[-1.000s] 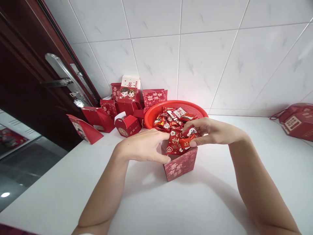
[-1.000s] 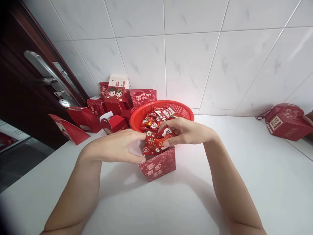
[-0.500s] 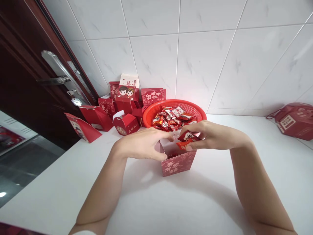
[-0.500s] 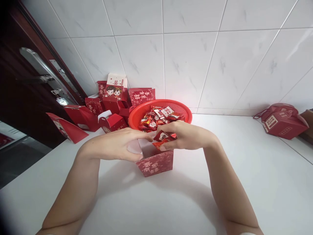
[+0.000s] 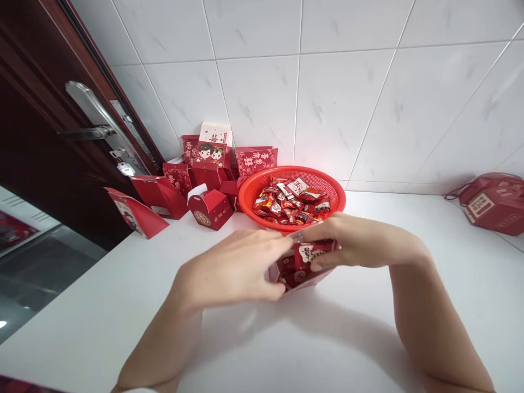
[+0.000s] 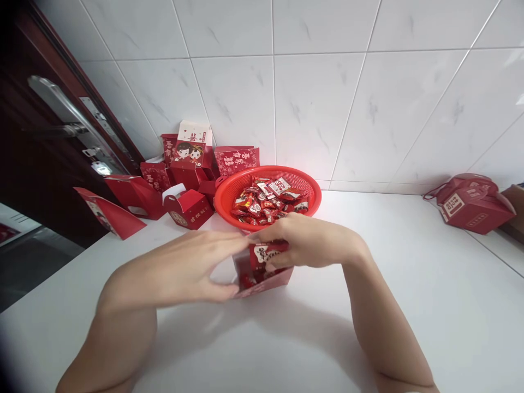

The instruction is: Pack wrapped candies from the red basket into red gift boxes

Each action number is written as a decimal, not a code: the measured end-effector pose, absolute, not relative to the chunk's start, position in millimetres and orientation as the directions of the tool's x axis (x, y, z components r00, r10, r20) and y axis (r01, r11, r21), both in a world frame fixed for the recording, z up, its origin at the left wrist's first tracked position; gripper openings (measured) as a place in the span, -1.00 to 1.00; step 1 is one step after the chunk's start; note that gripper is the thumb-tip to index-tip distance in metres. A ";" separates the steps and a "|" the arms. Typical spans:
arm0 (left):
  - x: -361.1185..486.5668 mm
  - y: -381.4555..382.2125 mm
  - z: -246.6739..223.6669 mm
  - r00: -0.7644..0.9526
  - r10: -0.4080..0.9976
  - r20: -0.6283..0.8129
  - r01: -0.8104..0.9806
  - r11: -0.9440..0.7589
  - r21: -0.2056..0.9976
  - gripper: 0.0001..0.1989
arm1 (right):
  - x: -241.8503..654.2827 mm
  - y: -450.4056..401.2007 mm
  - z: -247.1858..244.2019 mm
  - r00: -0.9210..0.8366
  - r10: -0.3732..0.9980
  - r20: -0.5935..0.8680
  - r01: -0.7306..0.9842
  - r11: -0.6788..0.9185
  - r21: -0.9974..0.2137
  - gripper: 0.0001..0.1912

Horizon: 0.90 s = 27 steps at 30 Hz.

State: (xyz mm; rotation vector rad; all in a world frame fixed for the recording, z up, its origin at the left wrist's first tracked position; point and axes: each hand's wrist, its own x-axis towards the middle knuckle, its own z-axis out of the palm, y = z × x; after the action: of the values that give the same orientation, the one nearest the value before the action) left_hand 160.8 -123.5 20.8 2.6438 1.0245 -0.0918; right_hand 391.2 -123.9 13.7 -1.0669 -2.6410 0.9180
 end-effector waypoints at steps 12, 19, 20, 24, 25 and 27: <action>160.3 -147.4 9.0 0.786 0.611 -0.095 0.615 -0.759 0.213 -0.87 | 376.2 -153.5 19.4 -0.651 0.739 -0.172 0.727 0.544 -0.419 -0.94; 161.8 -149.2 8.4 0.791 0.607 -0.070 0.606 -0.766 0.215 -0.83 | 376.7 -156.2 16.4 -0.652 0.747 -0.130 0.731 0.574 -0.370 -0.88; 161.6 -149.4 7.9 0.793 0.606 -0.066 0.605 -0.768 0.212 -0.84 | 377.2 -156.6 16.2 -0.661 0.740 -0.127 0.722 0.581 -0.375 -0.87; 161.3 -147.3 9.1 0.786 0.613 -0.075 0.612 -0.756 0.234 -0.87 | 376.3 -157.6 13.1 -0.705 0.703 -0.094 0.672 0.621 -0.402 -0.84; 161.5 -145.6 10.7 0.783 0.616 -0.087 0.616 -0.748 0.247 -0.88 | 375.0 -157.8 11.4 -0.709 0.700 -0.088 0.671 0.630 -0.392 -0.82; 162.0 -140.5 15.2 0.780 0.613 -0.122 0.620 -0.733 0.281 -0.89 | 371.3 -158.3 7.2 -0.697 0.713 -0.077 0.689 0.636 -0.348 -0.80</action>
State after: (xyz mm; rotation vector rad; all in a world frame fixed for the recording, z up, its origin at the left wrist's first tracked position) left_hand 162.0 -140.5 15.2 2.6672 0.9492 -0.0307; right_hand 371.3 -158.3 7.2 -1.1921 -2.7798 0.5479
